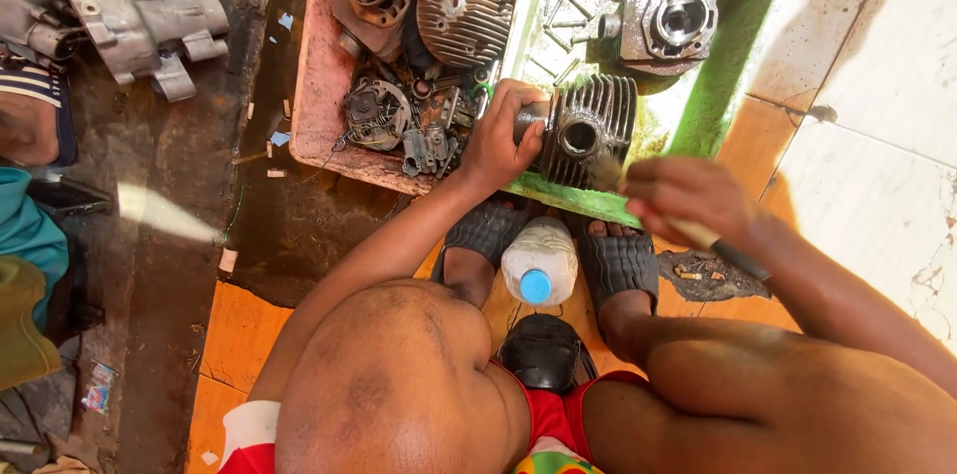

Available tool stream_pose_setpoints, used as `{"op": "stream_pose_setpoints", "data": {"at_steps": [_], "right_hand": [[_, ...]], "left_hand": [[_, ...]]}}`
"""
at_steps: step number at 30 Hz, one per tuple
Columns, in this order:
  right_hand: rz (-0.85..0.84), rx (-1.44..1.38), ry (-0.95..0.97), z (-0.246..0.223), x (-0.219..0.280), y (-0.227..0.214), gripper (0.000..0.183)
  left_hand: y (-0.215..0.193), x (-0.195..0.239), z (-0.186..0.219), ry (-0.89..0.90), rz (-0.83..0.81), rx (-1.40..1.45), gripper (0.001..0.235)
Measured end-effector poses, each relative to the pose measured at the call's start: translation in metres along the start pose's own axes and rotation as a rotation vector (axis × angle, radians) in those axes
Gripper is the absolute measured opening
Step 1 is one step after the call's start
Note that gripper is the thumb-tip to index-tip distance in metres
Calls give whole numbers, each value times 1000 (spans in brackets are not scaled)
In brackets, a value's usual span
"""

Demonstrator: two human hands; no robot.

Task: Cleaning a motorcycle engine cylinder using a brush and solvent while sitting on the floor.

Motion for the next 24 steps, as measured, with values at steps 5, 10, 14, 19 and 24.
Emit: {"op": "stream_pose_setpoints", "data": {"at_steps": [5, 10, 14, 19, 24], "right_hand": [[-78, 333, 182, -14, -16, -12, 9], [60, 49, -100, -9, 27, 18, 15], [-87, 286, 17, -21, -7, -6, 11], [-86, 69, -79, -9, 29, 14, 15], [62, 174, 129, -2, 4, -21, 14]], "left_hand": [[-2, -1, 12, -9, -26, -11, 30], [1, -3, 3, -22, 5, 7, 31], [-3, -6, 13, -13, 8, 33, 28], [-2, -7, 8, -11, 19, 35, 29], [-1, -7, 9, -19, 12, 65, 31]]}}
Point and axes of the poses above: each hand's wrist, its own x-axis away from the middle knuckle, its own y-axis out of the palm, z = x × y, the point moved 3 cm from there along -x, towards the middle knuckle, and after that the axes turned 11 degrees about -y, right-handed, at the moved point
